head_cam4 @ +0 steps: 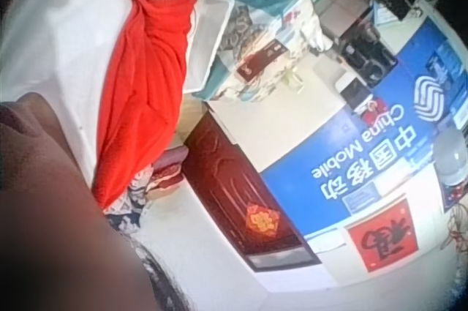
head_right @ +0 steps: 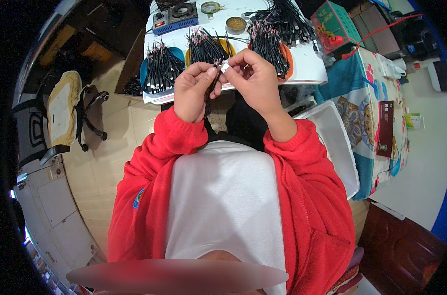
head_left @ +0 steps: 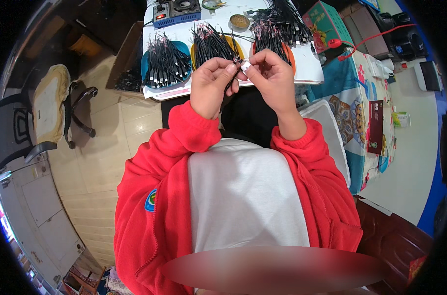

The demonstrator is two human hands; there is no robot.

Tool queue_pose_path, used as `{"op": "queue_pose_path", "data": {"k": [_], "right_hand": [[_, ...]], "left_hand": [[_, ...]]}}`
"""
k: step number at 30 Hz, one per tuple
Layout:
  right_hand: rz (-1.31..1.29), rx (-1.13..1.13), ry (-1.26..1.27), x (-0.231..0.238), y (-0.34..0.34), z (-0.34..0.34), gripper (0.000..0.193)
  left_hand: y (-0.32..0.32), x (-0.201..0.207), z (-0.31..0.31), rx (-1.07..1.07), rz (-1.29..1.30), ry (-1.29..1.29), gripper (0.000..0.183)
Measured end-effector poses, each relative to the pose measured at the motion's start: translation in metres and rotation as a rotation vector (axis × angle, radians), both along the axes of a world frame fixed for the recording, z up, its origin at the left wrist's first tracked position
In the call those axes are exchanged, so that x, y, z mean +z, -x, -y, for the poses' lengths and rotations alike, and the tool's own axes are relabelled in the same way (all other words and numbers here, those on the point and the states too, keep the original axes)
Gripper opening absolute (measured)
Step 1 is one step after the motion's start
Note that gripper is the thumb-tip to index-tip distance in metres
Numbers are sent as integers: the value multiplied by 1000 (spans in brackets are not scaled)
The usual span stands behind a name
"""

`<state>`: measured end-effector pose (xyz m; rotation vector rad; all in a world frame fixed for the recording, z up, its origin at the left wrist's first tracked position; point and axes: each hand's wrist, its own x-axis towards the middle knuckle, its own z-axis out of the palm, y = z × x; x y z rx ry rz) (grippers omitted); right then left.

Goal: The person repeatedly picks black cables from trays on a table, attaches small white connectors to their ends, and places the finished cables into a white bin. The process is continuous and repetitive throughout the clip.

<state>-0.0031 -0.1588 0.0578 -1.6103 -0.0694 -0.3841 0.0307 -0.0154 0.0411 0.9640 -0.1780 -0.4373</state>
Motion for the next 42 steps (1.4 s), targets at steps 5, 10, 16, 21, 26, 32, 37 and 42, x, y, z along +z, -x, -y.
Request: {"op": "queue_pose_path", "data": {"k": [5, 10, 16, 21, 26, 32, 37, 42], "right_hand": [[53, -21, 120, -3, 0, 3, 8], [-122, 155, -511, -12, 0, 2, 12], [-303, 370, -862, -13, 4, -1, 13], [-373, 429, -798, -16, 0, 15, 14], [-550, 565, -910, -44, -17, 31, 20], [-258, -504, 662, -50, -115, 161, 22], [-520, -612, 1127, -62, -182, 236, 32], [-631, -649, 1188, -66, -209, 240, 34]], "left_hand": [[1, 0, -2, -58, 143, -94, 11], [2, 0, -2, -108, -23, 147, 10], [1, -3, -3, -199, -103, 181, 11], [-12, -9, -11, -417, -173, 124, 14], [-22, -17, -12, -443, -35, -72, 17], [-31, -25, -16, -292, -91, -47, 17], [-33, -24, -18, -292, -122, -4, 16], [-30, -20, -18, -305, -83, -18, 16]]}}
